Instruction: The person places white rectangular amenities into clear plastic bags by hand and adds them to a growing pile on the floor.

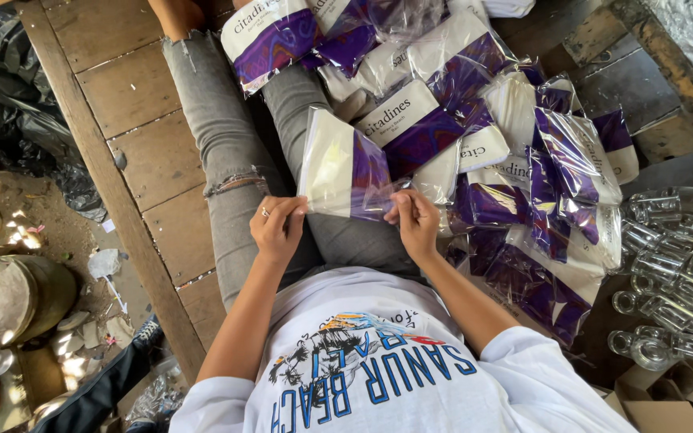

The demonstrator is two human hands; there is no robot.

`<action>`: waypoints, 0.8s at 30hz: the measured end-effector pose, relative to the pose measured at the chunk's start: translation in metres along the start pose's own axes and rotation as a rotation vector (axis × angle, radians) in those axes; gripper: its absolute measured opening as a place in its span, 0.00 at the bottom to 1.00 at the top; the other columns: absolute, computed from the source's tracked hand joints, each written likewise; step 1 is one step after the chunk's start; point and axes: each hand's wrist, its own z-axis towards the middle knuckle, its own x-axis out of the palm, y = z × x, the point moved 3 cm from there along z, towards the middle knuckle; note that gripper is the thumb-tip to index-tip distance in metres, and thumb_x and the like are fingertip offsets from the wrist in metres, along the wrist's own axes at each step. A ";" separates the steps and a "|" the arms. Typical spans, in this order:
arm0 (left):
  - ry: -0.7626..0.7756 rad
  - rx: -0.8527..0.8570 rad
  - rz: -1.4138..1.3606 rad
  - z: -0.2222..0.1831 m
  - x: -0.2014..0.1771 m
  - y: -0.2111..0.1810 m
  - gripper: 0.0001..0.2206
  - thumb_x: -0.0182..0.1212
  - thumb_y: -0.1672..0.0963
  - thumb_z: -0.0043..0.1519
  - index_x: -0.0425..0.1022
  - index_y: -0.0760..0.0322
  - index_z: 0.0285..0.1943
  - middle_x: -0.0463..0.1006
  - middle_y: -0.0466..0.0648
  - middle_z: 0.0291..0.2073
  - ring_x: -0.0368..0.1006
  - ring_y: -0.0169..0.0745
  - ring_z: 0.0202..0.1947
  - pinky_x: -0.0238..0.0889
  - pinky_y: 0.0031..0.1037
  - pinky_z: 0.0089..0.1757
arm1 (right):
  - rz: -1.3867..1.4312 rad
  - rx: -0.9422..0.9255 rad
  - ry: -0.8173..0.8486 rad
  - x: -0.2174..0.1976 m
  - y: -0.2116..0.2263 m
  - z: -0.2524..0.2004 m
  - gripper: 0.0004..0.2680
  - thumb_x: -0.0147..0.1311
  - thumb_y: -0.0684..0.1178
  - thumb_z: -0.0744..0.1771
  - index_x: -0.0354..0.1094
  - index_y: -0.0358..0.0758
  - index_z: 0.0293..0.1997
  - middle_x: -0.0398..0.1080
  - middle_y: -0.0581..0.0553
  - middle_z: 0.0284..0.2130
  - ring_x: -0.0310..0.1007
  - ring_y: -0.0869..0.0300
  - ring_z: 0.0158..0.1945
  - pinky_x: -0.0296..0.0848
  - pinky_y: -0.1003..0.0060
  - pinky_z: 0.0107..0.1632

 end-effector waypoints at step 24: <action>0.820 -0.926 0.540 -0.028 0.023 0.023 0.12 0.54 0.51 0.71 0.73 0.62 0.40 0.77 0.55 0.21 0.80 0.60 0.27 0.74 0.46 0.32 | -0.649 0.602 0.210 -0.016 -0.081 -0.014 0.16 0.43 0.63 0.72 0.68 0.41 0.38 0.73 0.33 0.35 0.73 0.34 0.47 0.72 0.38 0.49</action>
